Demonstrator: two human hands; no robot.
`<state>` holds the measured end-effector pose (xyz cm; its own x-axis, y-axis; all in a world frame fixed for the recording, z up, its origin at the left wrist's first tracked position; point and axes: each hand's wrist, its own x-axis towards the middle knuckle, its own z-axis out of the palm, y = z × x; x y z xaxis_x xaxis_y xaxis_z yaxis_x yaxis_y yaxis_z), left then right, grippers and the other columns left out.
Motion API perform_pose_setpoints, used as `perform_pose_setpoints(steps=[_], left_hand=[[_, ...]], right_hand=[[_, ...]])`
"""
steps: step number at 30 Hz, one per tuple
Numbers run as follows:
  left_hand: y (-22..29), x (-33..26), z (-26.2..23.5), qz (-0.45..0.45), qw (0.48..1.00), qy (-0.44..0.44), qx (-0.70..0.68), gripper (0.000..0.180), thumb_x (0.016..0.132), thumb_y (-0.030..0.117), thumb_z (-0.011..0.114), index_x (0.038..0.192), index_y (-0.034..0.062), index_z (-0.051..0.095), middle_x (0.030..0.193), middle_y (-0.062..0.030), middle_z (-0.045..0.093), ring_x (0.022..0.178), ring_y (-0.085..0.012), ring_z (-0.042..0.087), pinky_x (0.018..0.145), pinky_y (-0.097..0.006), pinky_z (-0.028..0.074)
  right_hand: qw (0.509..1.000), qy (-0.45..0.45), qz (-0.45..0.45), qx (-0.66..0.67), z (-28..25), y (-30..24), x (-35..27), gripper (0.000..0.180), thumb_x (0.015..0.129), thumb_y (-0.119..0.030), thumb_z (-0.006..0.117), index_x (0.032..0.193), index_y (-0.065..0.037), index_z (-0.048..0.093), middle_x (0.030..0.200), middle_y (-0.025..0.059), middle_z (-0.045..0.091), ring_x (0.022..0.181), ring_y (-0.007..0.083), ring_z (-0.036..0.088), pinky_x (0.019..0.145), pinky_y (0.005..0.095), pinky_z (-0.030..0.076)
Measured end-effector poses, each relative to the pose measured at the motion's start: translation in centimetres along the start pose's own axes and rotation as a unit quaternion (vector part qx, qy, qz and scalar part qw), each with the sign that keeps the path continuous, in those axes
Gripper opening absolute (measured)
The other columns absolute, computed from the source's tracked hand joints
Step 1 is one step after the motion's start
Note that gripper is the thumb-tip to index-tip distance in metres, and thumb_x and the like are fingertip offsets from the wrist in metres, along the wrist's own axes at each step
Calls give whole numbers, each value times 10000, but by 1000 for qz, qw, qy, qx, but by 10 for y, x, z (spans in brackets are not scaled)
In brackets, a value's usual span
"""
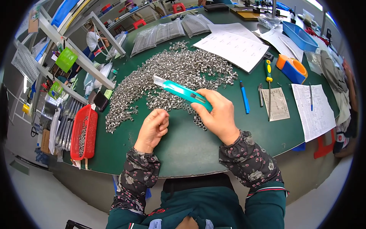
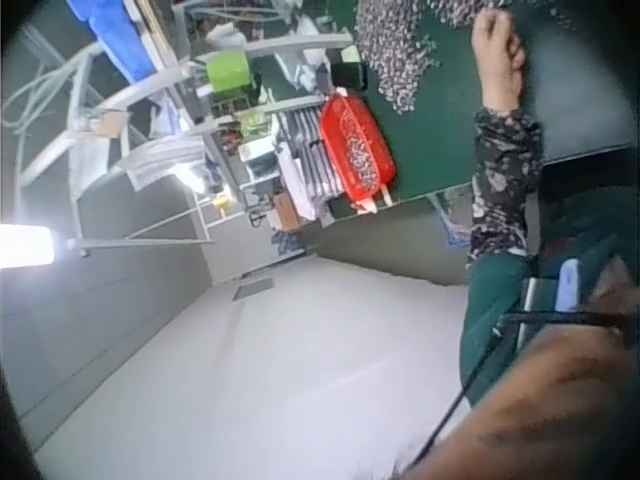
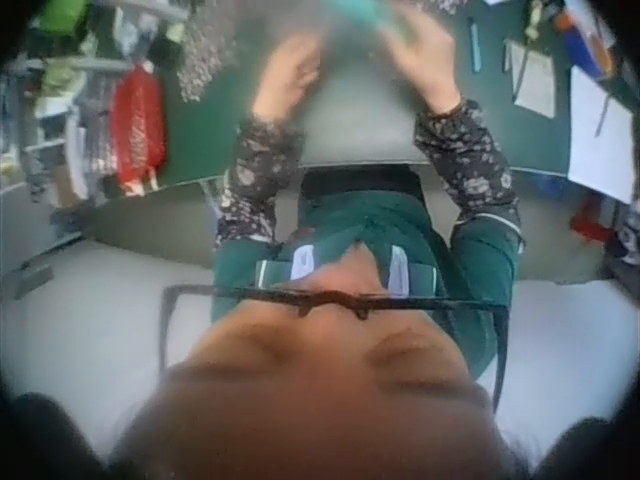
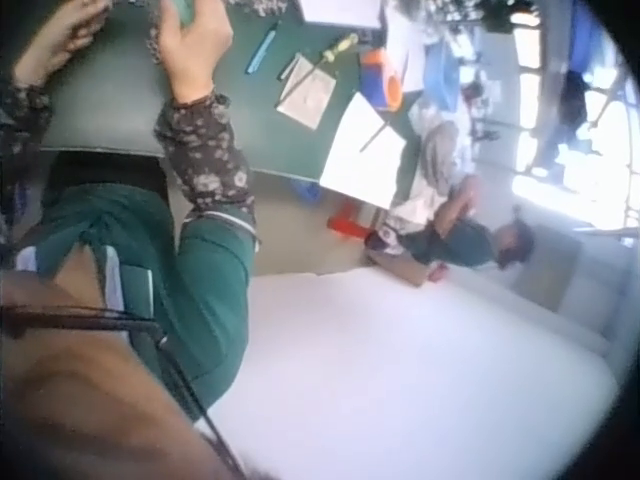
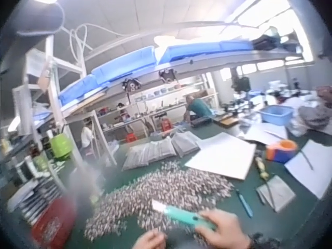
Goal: Inspecting and sorting a pile of small metal hardware components using a utility knife.
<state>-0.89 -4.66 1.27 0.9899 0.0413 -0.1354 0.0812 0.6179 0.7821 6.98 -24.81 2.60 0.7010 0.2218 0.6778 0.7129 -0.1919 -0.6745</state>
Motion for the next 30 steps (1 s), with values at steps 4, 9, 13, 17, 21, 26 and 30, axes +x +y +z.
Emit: perform_pose_setpoints(steps=[4, 9, 13, 17, 21, 26, 30], left_hand=[[-24, 13, 28, 113, 850, 4, 515, 118, 769, 95, 601, 867, 30, 613, 708, 0, 499, 622, -86, 484, 572, -218, 395], [-37, 25, 47, 164, 708, 18, 687, 110, 730, 81, 606, 834, 47, 618, 771, -112, 527, 684, -273, 547, 636, -358, 437], [-44, 28, 46, 169, 695, 27, 698, 104, 733, 88, 606, 823, 38, 611, 786, -115, 534, 709, -288, 554, 642, -371, 437], [-45, 30, 46, 162, 715, 30, 679, 91, 733, 86, 601, 798, 21, 595, 790, -125, 536, 717, -288, 555, 643, -375, 436], [-47, 31, 44, 140, 738, 22, 660, 87, 730, 85, 600, 770, 10, 578, 788, -134, 534, 720, -286, 551, 644, -377, 435], [-31, 22, 32, 173, 768, 16, 616, 94, 741, 85, 601, 783, 9, 565, 752, -96, 518, 693, -231, 535, 624, -328, 430], [2, 6, 10, -8, 957, 46, 286, 61, 819, 51, 541, 867, 37, 507, 792, -14, 491, 573, -47, 399, 455, -182, 333]], right_hand=[[1000, 8, -22, -9, 0, 1, -3, 263, 701, -158, 671, 915, -31, 587, 755, 127, 581, 651, 285, 570, 561, 333, 445], [1000, 0, -10, -12, -3, -1, -4, 248, 703, -157, 660, 908, -36, 588, 727, 109, 567, 629, 276, 560, 543, 335, 436], [1000, 0, -23, -10, -1, 1, -5, 244, 711, -176, 647, 908, -45, 590, 720, 98, 566, 629, 267, 560, 546, 335, 440], [1000, -11, -17, -10, -2, -3, -6, 239, 717, -184, 637, 909, -49, 592, 721, 97, 567, 630, 264, 562, 553, 336, 442], [999, -15, -18, -21, -2, 1, -6, 241, 716, -186, 638, 910, -49, 593, 731, 99, 573, 639, 269, 566, 556, 335, 443], [1000, -13, -18, -23, -1, 2, -4, 249, 711, -190, 648, 906, -45, 592, 739, 109, 579, 654, 281, 571, 558, 338, 443], [999, -26, -14, -20, 1, 1, -3, 244, 712, -188, 650, 905, -50, 593, 739, 105, 580, 654, 281, 570, 559, 342, 442]])
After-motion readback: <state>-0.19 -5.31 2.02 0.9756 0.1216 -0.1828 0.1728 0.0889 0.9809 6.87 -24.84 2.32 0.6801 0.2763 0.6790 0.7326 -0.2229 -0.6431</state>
